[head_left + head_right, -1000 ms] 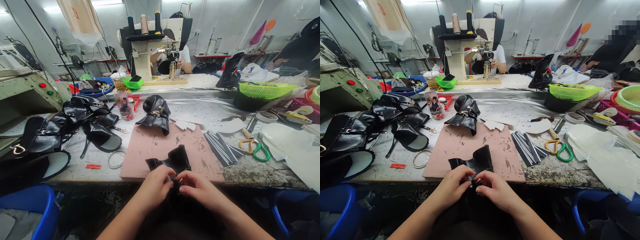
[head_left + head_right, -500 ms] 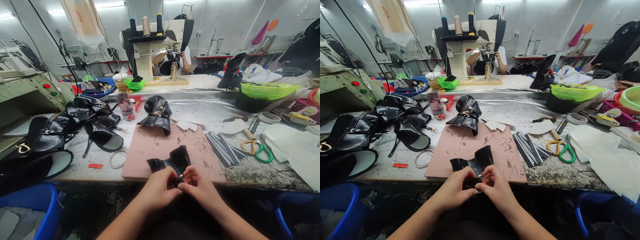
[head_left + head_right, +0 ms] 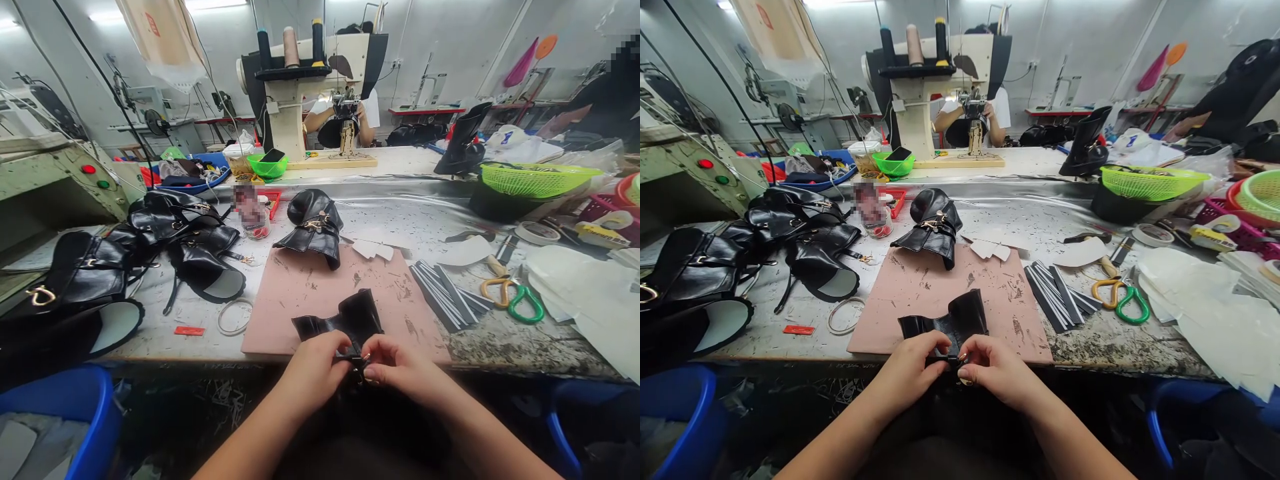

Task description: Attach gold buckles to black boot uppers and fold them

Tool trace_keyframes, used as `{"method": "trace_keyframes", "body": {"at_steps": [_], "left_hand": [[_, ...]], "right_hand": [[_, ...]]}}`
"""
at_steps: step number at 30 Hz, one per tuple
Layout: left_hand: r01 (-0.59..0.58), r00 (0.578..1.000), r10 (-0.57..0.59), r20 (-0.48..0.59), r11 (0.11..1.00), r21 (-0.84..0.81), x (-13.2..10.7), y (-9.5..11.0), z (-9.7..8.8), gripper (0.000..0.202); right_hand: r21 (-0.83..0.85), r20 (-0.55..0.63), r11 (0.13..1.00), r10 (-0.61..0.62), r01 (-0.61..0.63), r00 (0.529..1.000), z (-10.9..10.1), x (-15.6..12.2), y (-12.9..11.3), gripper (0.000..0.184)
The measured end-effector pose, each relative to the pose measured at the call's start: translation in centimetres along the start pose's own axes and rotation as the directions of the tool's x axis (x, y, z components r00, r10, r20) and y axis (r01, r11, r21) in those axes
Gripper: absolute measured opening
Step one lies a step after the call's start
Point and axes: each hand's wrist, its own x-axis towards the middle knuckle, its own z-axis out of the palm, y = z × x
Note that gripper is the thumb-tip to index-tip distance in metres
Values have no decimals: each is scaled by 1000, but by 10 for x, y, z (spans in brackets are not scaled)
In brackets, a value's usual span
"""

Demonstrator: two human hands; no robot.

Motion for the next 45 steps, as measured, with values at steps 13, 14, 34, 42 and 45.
{"method": "trace_keyframes", "body": {"at_steps": [13,14,34,42,45], "left_hand": [[125,992,-123,29,925,-358,3,-3,5,21],[122,992,-123,21,917,-379,4,-3,6,20],[191,978,-205,24,857,-479,10,-1,6,14],[223,973,-222,59,859,-461,10,5,2,8],[204,978,-195,71,844,-497,11,4,2,11]], "right_hand": [[-46,-77,998,-46,43,996,9,1,1,24],[-22,-82,999,-48,46,995,10,1,1,26],[50,-66,997,-60,63,996,5,-5,4,46],[-270,-77,961,-78,55,994,2,-4,1,26],[-534,-149,838,-222,111,964,1,-5,-3,16]]}}
